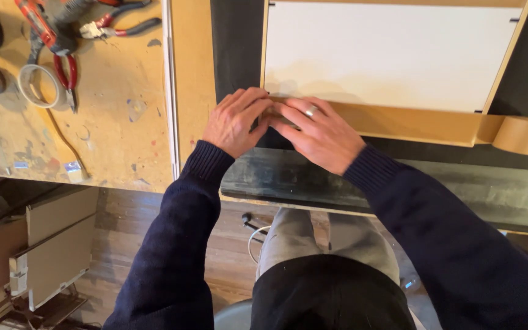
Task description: The recorder is applying brown archival tape to the back of a picture frame to seal it.
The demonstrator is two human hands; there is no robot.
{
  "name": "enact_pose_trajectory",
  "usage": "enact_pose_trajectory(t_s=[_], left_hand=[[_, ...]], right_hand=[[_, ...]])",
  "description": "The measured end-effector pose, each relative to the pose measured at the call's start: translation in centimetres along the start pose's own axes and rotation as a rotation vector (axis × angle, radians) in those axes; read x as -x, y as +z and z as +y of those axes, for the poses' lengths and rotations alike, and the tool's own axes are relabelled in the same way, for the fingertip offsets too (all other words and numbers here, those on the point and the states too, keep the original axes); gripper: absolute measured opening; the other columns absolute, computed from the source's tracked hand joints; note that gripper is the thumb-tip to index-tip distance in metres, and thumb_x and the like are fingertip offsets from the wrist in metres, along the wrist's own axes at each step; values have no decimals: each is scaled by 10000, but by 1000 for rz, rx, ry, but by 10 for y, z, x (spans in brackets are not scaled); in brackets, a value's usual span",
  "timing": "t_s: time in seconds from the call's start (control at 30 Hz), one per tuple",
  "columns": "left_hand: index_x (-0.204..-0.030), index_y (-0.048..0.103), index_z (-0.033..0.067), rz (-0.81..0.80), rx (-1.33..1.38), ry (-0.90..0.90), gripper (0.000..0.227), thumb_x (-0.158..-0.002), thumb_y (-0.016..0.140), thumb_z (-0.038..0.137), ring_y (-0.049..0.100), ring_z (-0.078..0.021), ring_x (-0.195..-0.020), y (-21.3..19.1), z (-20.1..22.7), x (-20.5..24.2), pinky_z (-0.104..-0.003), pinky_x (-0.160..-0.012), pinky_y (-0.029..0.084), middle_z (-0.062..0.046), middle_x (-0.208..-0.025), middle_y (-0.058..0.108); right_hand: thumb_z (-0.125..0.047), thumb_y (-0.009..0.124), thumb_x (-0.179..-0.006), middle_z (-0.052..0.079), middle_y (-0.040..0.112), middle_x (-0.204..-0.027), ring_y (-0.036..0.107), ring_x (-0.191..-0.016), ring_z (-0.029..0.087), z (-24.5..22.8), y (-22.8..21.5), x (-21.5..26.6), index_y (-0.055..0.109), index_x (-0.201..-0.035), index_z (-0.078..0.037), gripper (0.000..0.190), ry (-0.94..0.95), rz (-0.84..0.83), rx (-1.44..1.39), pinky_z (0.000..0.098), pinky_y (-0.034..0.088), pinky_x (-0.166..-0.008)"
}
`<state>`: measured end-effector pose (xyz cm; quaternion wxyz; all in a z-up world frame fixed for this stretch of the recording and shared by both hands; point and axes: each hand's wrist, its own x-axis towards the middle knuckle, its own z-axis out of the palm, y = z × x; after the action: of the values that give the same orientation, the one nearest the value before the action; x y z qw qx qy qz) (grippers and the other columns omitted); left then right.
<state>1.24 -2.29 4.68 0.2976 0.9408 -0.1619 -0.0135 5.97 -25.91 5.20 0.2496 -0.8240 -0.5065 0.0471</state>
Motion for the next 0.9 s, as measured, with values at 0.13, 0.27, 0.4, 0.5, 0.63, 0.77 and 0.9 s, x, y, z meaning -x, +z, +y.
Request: enact_pose_trajectory(t_s=[0.13,0.27,0.4,0.5,0.63,0.77,0.9], left_hand=[[-1084,681,56,49,-35,11,225,-869,747,57,649,-263,-1003,0,-4,-2,-390,-845,525,-56,-1157,641],[-1099,674,58,32,-62,-3,225,-883,734,49,640,-253,-1003,1,0,-1,-381,-857,520,-59,-1160,638],[-1075,668,67,15,-95,28,226,-861,739,71,623,-251,-1001,-4,3,-5,-389,-853,502,-58,-1146,634],[-1077,676,83,-1,-101,56,241,-844,730,51,606,-257,-1003,-2,9,-12,-397,-844,484,-63,-1109,620],[-1060,682,88,-2,-127,57,256,-811,730,48,599,-283,-1022,2,9,-14,-418,-856,476,-68,-1100,613],[-1039,698,94,-13,-137,12,266,-780,732,40,580,-305,-1038,1,14,-20,-434,-873,467,-71,-1097,614],[-1054,700,89,-16,-127,2,292,-767,744,54,567,-314,-1066,5,16,-19,-436,-891,464,-79,-1116,602]], right_hand=[[-122,681,-873,101,596,-1361,512,-1333,253,5,7,-10,689,-1216,-76,346,-30,2,58,422,408,-1154],[-152,671,-872,112,601,-1368,518,-1334,249,16,-5,11,682,-1234,-59,375,-74,-84,138,414,406,-1157],[-140,662,-879,97,602,-1415,532,-1345,240,32,-30,42,679,-1258,-52,389,-84,-103,186,392,404,-1157],[-123,665,-861,79,603,-1418,540,-1342,231,44,-55,71,674,-1297,-57,441,-54,-157,237,387,403,-1159],[-135,663,-859,85,604,-1416,536,-1351,229,62,-81,114,674,-1282,-53,431,-20,-235,275,399,397,-1158],[-160,663,-867,95,608,-1406,539,-1336,231,80,-104,153,676,-1248,-53,397,37,-286,269,426,382,-1166],[-176,653,-899,81,615,-1409,546,-1333,225,94,-116,182,678,-1237,-59,358,76,-312,302,435,371,-1181]])
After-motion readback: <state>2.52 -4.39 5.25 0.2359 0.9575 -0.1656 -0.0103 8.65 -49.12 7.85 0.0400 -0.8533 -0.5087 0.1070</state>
